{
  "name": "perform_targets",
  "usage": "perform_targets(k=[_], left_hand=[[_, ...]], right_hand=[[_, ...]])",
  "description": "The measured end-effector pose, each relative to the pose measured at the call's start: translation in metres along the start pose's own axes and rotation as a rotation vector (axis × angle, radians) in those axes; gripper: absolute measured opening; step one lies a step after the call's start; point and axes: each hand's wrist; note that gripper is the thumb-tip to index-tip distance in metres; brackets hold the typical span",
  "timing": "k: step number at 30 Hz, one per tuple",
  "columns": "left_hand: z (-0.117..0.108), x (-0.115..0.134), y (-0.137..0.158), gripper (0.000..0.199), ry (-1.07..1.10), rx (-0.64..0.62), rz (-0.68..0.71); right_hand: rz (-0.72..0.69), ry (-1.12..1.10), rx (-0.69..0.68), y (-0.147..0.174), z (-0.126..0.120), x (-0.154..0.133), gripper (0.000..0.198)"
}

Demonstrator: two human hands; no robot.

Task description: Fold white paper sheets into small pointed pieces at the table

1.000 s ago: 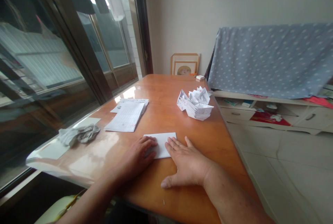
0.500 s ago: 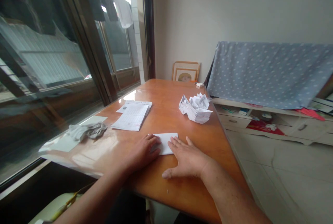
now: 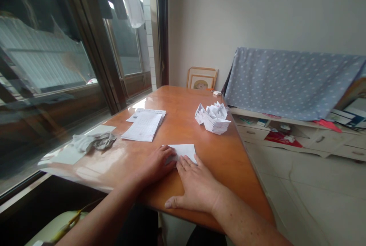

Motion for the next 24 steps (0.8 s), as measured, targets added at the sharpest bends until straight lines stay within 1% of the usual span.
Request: perform_targets(k=[3, 7, 15, 20, 24], left_hand=[[0.0, -0.001, 0.0, 0.02, 0.0, -0.004, 0.0], [0.0, -0.001, 0.0, 0.023, 0.001, -0.006, 0.002], [0.001, -0.002, 0.0, 0.021, 0.006, -0.003, 0.008], [0.0, -0.002, 0.0, 0.022, 0.018, -0.006, 0.008], [0.001, -0.003, 0.0, 0.021, 0.016, 0.012, 0.002]], right_hand=[[0.033, 0.016, 0.017, 0.001, 0.007, 0.0, 0.128], [0.036, 0.047, 0.056, 0.005, 0.013, 0.0, 0.121], [0.094, 0.076, 0.111, 0.025, 0.012, 0.014, 0.123], [0.15, 0.105, 0.146, 0.037, 0.012, 0.025, 0.119], [0.189, 0.117, 0.158, 0.042, 0.011, 0.028, 0.118]])
Point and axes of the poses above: each hand's wrist, its own y-axis away from the middle knuckle, its own z-axis out of the palm, x = y × z, and after that the axes turned 1 degree about -y, right-handed
